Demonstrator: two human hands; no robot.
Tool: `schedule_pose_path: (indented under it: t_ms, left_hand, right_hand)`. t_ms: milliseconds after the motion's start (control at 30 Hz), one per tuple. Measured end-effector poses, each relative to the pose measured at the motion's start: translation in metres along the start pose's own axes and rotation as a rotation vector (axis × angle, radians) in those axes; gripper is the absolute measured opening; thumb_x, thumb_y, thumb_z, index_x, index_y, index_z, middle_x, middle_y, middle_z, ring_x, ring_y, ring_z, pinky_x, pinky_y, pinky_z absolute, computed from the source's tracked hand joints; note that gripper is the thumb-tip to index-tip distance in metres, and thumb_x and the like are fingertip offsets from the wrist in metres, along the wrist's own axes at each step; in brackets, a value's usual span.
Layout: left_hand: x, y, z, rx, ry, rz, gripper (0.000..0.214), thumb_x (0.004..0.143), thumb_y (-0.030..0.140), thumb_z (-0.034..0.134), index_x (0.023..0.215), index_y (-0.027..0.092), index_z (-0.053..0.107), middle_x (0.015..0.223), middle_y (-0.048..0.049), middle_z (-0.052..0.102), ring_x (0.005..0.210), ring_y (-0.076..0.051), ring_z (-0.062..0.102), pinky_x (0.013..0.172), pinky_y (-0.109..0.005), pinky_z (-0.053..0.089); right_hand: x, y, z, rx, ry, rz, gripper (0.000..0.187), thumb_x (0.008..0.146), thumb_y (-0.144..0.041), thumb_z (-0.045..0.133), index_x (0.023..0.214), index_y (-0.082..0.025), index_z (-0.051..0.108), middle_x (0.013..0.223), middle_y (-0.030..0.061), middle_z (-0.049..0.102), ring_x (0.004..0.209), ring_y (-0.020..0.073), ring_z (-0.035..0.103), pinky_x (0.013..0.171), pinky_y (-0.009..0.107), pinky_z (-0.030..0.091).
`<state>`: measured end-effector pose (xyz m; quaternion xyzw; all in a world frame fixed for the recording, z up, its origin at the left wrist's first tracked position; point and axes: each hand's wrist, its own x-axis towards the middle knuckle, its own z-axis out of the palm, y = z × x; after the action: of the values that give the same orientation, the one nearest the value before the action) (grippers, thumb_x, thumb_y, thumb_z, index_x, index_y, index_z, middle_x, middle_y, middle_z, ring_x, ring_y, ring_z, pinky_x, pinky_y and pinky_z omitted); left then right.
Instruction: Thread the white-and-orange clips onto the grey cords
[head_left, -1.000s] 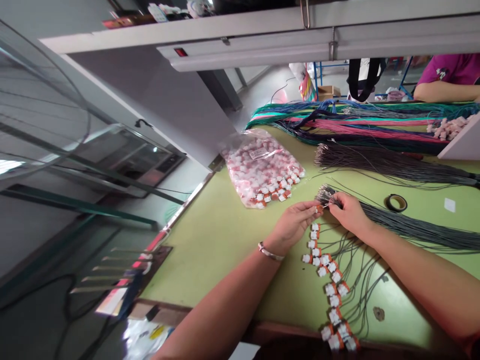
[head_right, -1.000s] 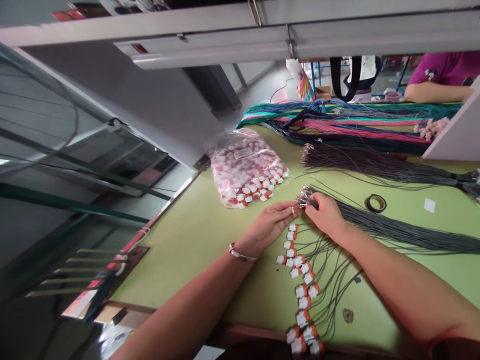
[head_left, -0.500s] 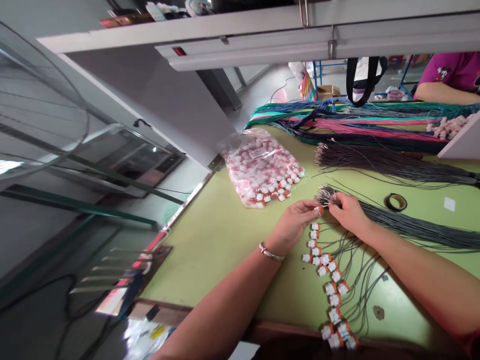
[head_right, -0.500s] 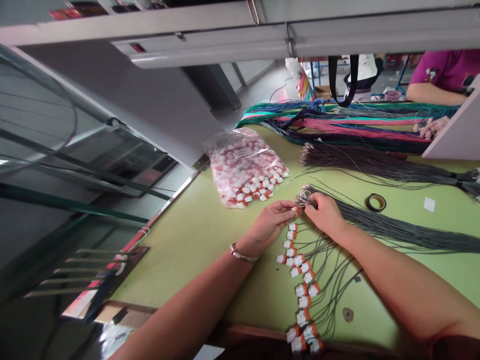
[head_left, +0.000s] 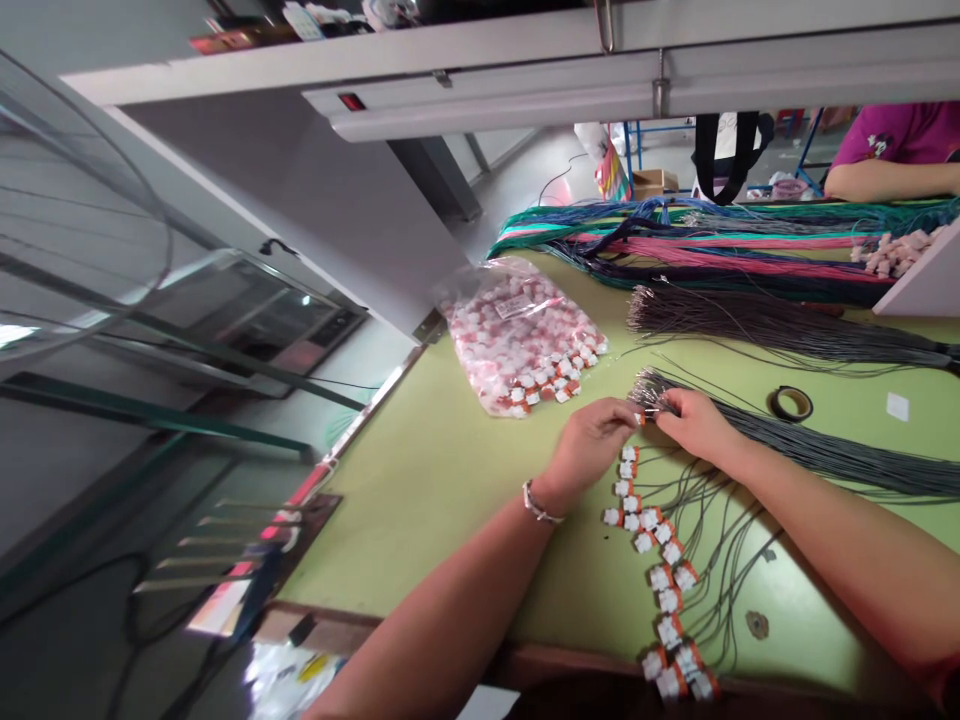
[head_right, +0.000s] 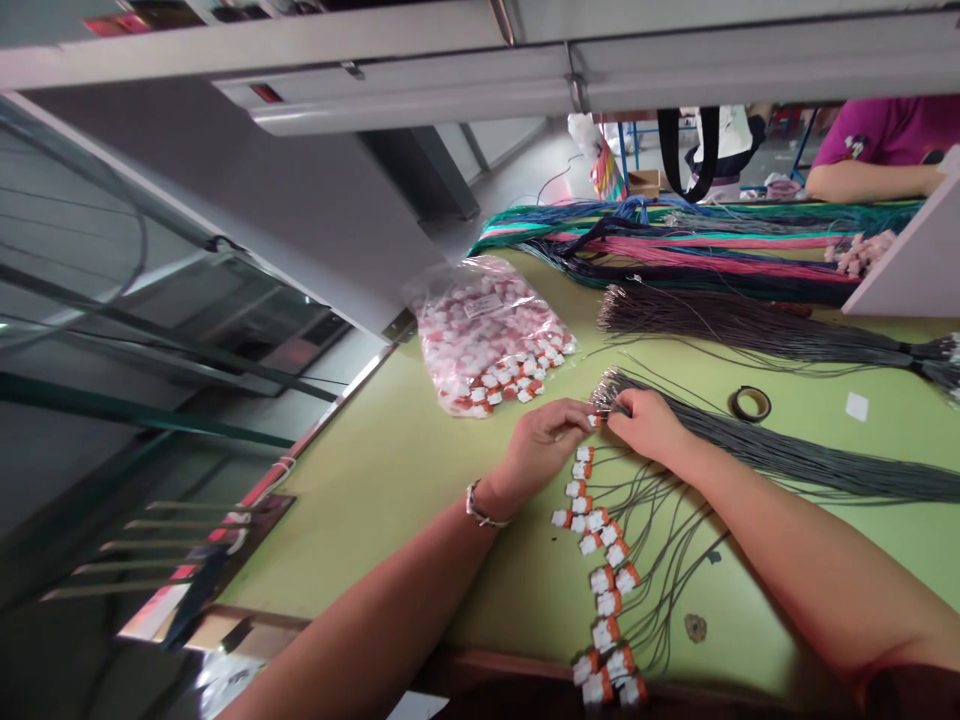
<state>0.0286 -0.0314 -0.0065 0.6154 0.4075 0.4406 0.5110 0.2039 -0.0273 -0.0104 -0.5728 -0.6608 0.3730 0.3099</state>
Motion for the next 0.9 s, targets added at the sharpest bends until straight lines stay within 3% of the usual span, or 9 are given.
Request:
schedule_pose_path:
  t_ms: [67, 133, 333, 567, 767, 900]
  left_hand:
    - [0.001, 0.002, -0.001, 0.133, -0.046, 0.098, 0.009, 0.069, 0.011, 0.066, 0.063, 0.018, 0.066, 0.083, -0.0054, 0.070, 0.085, -0.017, 0.063, 0.085, -0.031, 0.047]
    - [0.002, 0.000, 0.001, 0.101, -0.065, 0.105, 0.008, 0.069, 0.013, 0.066, 0.064, 0.018, 0.065, 0.081, -0.0048, 0.069, 0.082, -0.016, 0.063, 0.081, -0.030, 0.048]
    - [0.006, -0.015, 0.007, -0.290, -0.061, -0.141, 0.020, 0.060, 0.020, 0.079, 0.066, 0.014, 0.061, 0.074, -0.0023, 0.067, 0.072, -0.012, 0.062, 0.073, -0.026, 0.049]
    - [0.004, -0.015, 0.003, -0.389, -0.006, -0.218, 0.022, 0.058, 0.020, 0.081, 0.067, 0.013, 0.062, 0.077, -0.0021, 0.069, 0.070, -0.010, 0.061, 0.070, -0.023, 0.049]
    - [0.003, -0.016, 0.005, -0.340, 0.040, -0.161, 0.020, 0.060, 0.019, 0.079, 0.065, 0.014, 0.061, 0.081, -0.0034, 0.070, 0.079, -0.012, 0.063, 0.082, -0.028, 0.048]
    - [0.000, -0.012, 0.005, -0.134, 0.046, -0.012, 0.011, 0.067, 0.020, 0.072, 0.065, 0.015, 0.062, 0.085, -0.0064, 0.070, 0.085, -0.016, 0.064, 0.086, -0.032, 0.048]
  right_hand:
    - [0.002, 0.000, -0.003, 0.042, -0.054, 0.017, 0.016, 0.069, -0.032, 0.050, 0.062, -0.018, 0.050, 0.052, -0.0049, 0.044, 0.051, 0.0096, 0.036, 0.051, 0.024, 0.028]
    - [0.002, -0.001, -0.006, 0.084, -0.100, 0.025, 0.017, 0.069, -0.033, 0.051, 0.062, -0.018, 0.049, 0.053, -0.0054, 0.042, 0.051, 0.0090, 0.034, 0.050, 0.024, 0.027]
    - [-0.001, -0.009, -0.013, 0.178, -0.150, 0.055, 0.017, 0.068, -0.035, 0.053, 0.065, -0.018, 0.051, 0.053, -0.0062, 0.041, 0.049, 0.0081, 0.033, 0.048, 0.023, 0.027]
    - [0.000, -0.003, -0.008, 0.179, -0.021, 0.047, 0.014, 0.063, -0.032, 0.053, 0.063, -0.018, 0.051, 0.052, -0.0053, 0.043, 0.050, 0.0088, 0.034, 0.050, 0.024, 0.028]
    - [0.000, -0.008, -0.006, 0.087, -0.019, 0.065, 0.012, 0.062, -0.031, 0.050, 0.060, -0.018, 0.050, 0.051, -0.0049, 0.043, 0.050, 0.0091, 0.034, 0.050, 0.024, 0.027]
    - [0.001, -0.008, -0.007, 0.129, -0.058, 0.111, 0.015, 0.063, -0.033, 0.049, 0.061, -0.019, 0.049, 0.051, -0.0055, 0.041, 0.049, 0.0090, 0.032, 0.048, 0.024, 0.025]
